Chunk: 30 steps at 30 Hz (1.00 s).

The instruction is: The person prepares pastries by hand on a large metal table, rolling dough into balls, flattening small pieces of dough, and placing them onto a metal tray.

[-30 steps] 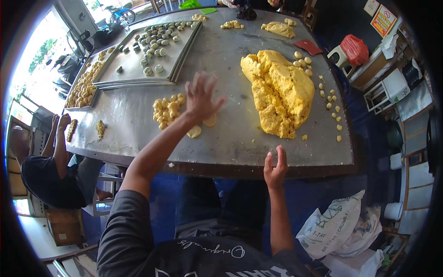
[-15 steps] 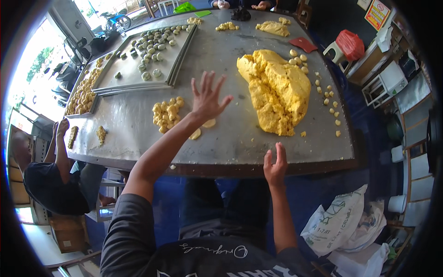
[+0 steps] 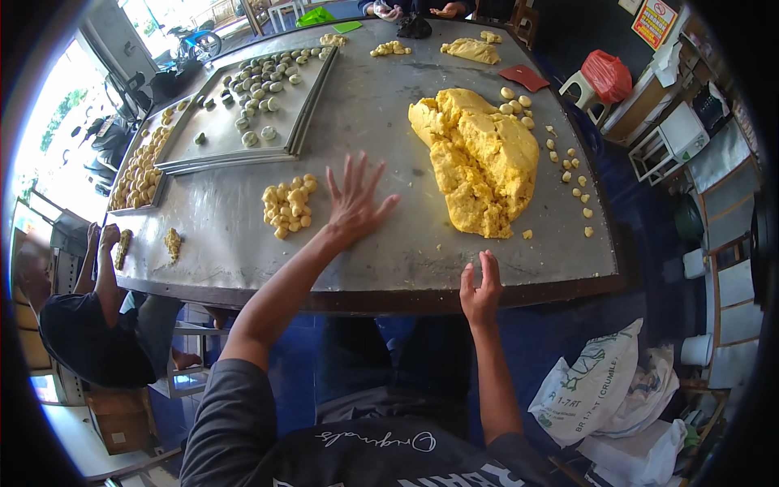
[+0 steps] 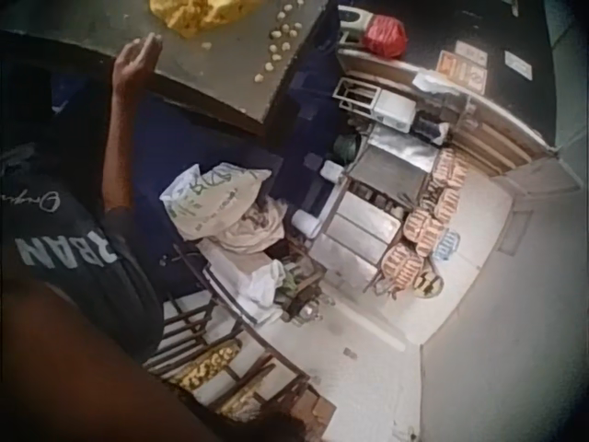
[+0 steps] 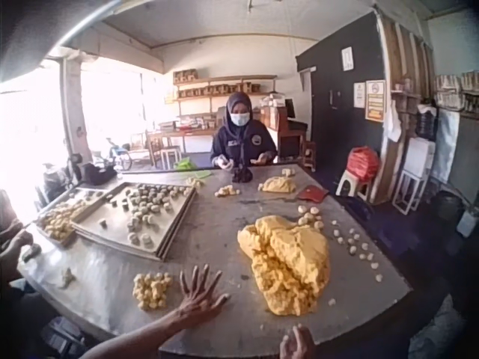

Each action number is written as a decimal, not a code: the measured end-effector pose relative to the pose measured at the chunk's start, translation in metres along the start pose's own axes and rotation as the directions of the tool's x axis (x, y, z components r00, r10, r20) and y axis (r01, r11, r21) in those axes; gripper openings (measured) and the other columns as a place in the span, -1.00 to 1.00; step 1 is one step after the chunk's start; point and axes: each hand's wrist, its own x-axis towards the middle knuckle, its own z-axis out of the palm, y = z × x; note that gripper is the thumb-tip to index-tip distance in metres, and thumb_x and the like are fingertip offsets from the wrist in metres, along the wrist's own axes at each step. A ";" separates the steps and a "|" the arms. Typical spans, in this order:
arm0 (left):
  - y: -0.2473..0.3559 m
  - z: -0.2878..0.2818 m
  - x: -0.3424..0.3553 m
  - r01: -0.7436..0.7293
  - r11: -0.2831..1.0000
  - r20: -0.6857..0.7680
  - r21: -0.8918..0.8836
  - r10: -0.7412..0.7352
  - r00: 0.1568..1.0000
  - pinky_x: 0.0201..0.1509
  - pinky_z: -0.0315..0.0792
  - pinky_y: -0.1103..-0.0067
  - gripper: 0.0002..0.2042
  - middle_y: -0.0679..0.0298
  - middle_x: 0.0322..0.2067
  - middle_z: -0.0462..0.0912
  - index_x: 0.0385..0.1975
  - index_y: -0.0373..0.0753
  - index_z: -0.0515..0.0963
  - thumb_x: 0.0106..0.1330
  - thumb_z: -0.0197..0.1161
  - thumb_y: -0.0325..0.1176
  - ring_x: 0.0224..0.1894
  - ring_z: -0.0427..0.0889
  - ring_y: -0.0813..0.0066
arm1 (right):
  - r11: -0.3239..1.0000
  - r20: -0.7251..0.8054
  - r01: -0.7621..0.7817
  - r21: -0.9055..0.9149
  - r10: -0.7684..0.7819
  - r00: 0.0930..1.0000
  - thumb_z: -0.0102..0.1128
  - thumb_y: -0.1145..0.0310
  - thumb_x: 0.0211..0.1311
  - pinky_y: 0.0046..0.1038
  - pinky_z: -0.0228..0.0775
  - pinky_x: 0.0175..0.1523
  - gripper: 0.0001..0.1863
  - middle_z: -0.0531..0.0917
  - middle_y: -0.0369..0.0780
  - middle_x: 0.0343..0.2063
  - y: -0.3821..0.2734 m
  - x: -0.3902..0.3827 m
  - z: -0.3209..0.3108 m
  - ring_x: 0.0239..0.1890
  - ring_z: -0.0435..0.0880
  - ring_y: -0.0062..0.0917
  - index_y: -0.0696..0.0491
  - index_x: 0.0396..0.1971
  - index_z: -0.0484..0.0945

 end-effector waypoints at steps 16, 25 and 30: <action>0.000 -0.017 0.047 0.036 0.999 -0.245 0.018 -0.031 0.969 0.30 -0.63 -0.06 -0.25 0.07 0.36 -0.17 0.36 0.02 -0.07 0.24 -0.11 0.27 0.42 -0.39 0.08 | 1.000 0.008 0.011 0.002 -0.011 1.000 0.10 0.48 0.14 -0.22 0.40 0.03 -0.72 0.52 0.13 -0.16 -0.001 -0.001 -0.002 -0.06 0.52 -0.03 0.31 -0.16 0.45; 0.005 -0.006 0.038 0.046 0.999 -0.203 0.008 -0.044 0.978 0.29 -0.59 -0.10 -0.27 0.06 0.34 -0.13 0.35 0.02 -0.05 0.25 -0.11 0.25 0.42 -0.32 0.11 | 1.000 0.011 -0.002 -0.019 0.002 1.000 0.11 0.47 0.13 -0.22 0.38 0.06 -0.71 0.52 0.12 -0.16 0.000 0.000 0.000 -0.05 0.51 -0.03 0.30 -0.16 0.46; 0.005 -0.020 0.045 0.013 1.000 -0.158 0.028 -0.008 0.987 0.30 -0.60 -0.09 -0.27 0.07 0.35 -0.16 0.35 0.02 -0.05 0.25 -0.13 0.26 0.42 -0.36 0.12 | 0.999 0.001 0.030 -0.013 -0.030 1.000 0.10 0.47 0.14 -0.22 0.38 0.05 -0.71 0.52 0.12 -0.15 0.003 0.000 -0.001 -0.05 0.51 -0.03 0.29 -0.15 0.46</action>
